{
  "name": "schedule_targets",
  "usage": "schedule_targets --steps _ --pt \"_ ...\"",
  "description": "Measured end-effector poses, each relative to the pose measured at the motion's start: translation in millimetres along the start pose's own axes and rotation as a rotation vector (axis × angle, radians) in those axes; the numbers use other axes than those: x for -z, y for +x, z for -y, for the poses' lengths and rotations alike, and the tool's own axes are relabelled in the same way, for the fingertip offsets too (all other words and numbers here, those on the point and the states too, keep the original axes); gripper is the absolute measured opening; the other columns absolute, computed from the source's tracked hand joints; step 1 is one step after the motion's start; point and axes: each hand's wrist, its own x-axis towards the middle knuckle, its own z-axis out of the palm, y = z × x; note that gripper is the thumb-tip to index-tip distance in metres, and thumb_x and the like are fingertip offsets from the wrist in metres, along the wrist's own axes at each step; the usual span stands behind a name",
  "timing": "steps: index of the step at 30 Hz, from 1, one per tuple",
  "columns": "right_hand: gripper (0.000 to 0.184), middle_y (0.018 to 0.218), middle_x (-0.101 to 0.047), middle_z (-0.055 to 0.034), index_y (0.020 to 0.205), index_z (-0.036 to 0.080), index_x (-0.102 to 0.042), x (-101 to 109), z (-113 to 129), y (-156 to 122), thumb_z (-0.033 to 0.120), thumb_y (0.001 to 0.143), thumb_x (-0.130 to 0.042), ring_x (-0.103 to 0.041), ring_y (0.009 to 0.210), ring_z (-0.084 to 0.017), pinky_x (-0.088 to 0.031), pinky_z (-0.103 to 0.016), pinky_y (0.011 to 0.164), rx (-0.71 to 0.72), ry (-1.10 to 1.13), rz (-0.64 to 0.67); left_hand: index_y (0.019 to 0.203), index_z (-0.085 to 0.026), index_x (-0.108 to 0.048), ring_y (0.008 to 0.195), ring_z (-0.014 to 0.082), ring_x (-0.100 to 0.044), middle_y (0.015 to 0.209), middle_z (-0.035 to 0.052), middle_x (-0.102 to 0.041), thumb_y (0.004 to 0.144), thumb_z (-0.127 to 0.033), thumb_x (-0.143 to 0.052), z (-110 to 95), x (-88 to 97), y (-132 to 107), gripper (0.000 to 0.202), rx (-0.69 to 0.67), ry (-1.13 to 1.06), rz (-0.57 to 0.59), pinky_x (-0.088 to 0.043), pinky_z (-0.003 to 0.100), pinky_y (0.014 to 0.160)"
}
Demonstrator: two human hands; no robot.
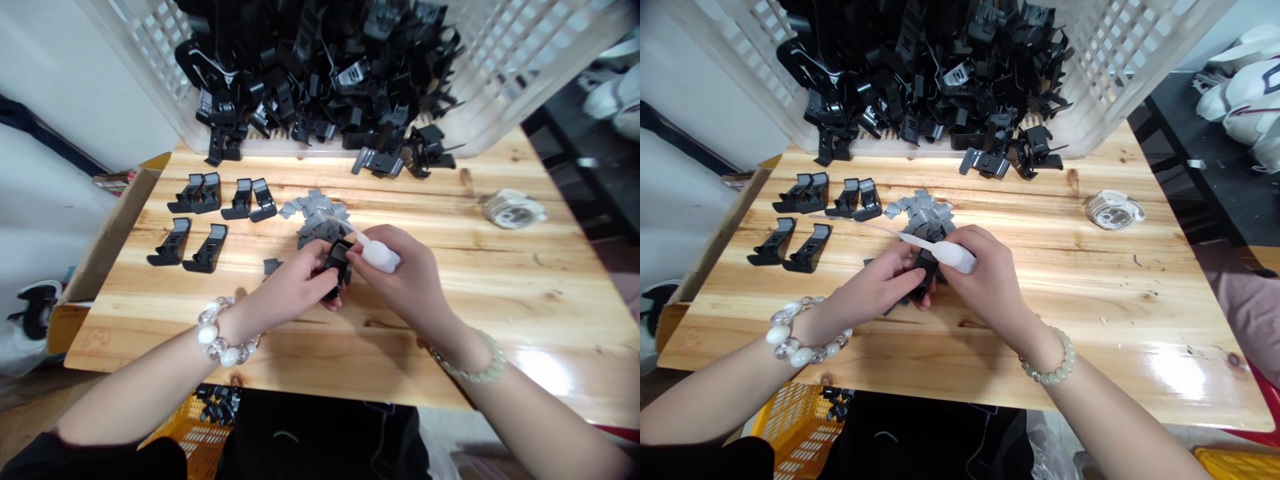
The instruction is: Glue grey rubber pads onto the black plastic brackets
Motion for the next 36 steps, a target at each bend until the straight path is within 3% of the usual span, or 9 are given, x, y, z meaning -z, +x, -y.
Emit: schedule_targets --steps 13,20,26,36 --pt "0.009 0.086 -0.064 -0.0025 0.08 0.021 -0.06 -5.0 -1.3 -1.3 0.014 0.079 -0.064 -0.06 0.08 -0.017 -0.046 -0.028 0.071 0.037 -0.019 0.0 0.093 -0.02 -0.044 0.061 0.0132 -0.069 0.076 -0.0016 -0.066 0.094 -0.03 -0.052 1.2 -5.4 0.0 0.013 -0.026 -0.079 -0.028 -0.058 0.028 0.066" --pt "0.007 0.08 -0.065 -0.001 0.08 0.02 -0.061 -4.3 1.7 -1.1 0.019 0.077 -0.067 -0.059 0.074 -0.016 -0.045 -0.029 0.068 -0.151 0.077 0.024 0.09 -0.021 -0.043 0.059 0.0104 -0.067 0.072 -0.0038 -0.065 0.095 -0.03 -0.051 2.1 -6.2 -0.4 0.014 -0.055 -0.065 -0.045 -0.057 0.025 0.062" --pt "0.013 0.082 -0.066 -0.0018 0.079 0.02 -0.057 -6.1 2.5 -2.2 0.025 0.075 -0.069 -0.059 0.073 -0.016 -0.046 -0.029 0.065 -0.238 0.185 0.019 0.088 -0.022 -0.042 0.054 0.0131 -0.067 0.068 -0.0033 -0.067 0.095 -0.035 -0.052 4.7 -3.8 1.3 0.018 -0.065 -0.04 -0.054 -0.056 0.027 0.058" --pt "0.017 0.077 -0.064 0.0007 0.078 0.018 -0.058 -6.1 4.3 -0.6 0.019 0.07 -0.072 -0.054 0.06 -0.011 -0.045 -0.026 0.057 -0.339 0.368 0.071 0.088 -0.021 -0.046 0.062 0.0135 -0.067 0.071 -0.0021 -0.067 0.091 -0.027 -0.052 0.9 -1.9 1.7 0.009 -0.01 -0.028 -0.05 -0.055 0.027 0.062"
